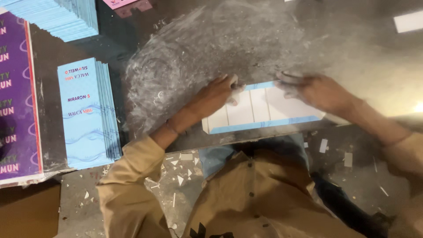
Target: The person folds flat white paperboard sheets into rectangular boxes by hand. They repeatedly fold the side flaps and crease the edges, then stack the finished boxes on the table.
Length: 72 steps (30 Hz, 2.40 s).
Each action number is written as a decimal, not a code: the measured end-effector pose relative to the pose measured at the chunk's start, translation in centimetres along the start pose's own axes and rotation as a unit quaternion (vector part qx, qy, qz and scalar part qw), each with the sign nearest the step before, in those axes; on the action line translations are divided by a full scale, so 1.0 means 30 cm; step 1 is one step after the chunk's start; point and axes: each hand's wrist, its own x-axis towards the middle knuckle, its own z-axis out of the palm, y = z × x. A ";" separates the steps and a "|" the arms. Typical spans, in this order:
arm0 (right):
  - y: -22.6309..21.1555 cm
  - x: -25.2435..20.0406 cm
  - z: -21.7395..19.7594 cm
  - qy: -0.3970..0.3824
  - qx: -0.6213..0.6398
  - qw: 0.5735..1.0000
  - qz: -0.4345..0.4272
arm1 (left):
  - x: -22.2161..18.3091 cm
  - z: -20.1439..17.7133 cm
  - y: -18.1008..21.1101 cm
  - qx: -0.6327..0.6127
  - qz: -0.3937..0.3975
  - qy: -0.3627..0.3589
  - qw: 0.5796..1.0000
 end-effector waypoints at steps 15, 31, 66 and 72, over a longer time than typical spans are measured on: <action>-0.404 0.206 0.088 0.029 -0.037 0.957 0.287 | -0.228 0.093 -0.023 0.135 -0.050 0.101 0.984; -0.318 0.000 0.055 0.089 0.029 0.876 0.472 | -0.228 0.089 0.028 0.146 -0.100 0.126 0.976; -0.602 -0.209 0.112 0.471 0.756 0.118 0.438 | -0.270 0.144 0.155 0.140 -0.100 0.129 0.977; -0.617 -0.225 -0.038 0.443 0.770 0.060 0.455 | -0.307 0.133 0.274 0.167 -0.203 0.109 0.959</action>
